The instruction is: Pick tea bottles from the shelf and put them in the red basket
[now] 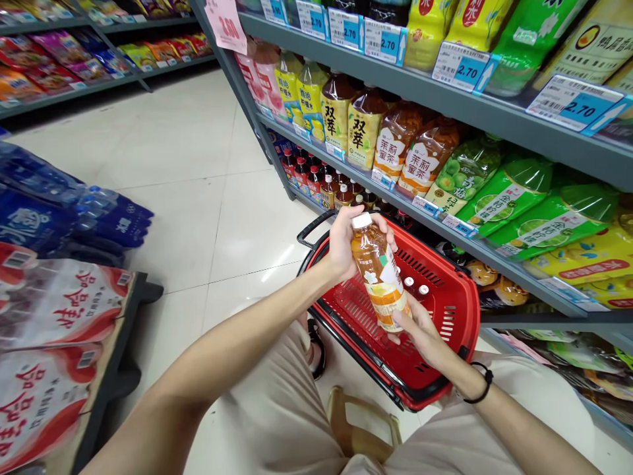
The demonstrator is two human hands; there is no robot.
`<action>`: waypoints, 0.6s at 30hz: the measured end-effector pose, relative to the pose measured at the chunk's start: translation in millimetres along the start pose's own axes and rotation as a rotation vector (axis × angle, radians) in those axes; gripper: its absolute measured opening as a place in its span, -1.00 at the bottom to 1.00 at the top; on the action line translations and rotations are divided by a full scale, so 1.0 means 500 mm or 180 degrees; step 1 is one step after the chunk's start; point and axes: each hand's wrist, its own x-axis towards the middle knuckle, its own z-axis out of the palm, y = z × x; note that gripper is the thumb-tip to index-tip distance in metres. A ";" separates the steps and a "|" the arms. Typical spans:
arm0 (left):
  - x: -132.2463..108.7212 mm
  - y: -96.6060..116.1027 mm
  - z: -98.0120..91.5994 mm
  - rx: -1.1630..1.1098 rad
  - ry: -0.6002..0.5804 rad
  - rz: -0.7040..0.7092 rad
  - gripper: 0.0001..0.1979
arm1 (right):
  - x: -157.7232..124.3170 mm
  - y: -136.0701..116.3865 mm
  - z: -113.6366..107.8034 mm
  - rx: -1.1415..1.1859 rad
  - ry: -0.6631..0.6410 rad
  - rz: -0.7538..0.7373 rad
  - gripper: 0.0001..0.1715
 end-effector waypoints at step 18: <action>0.006 0.040 -0.021 -0.0666 0.0572 0.0084 -0.39 | 0.011 -0.022 0.011 0.0438 -0.0230 -0.0221 -0.52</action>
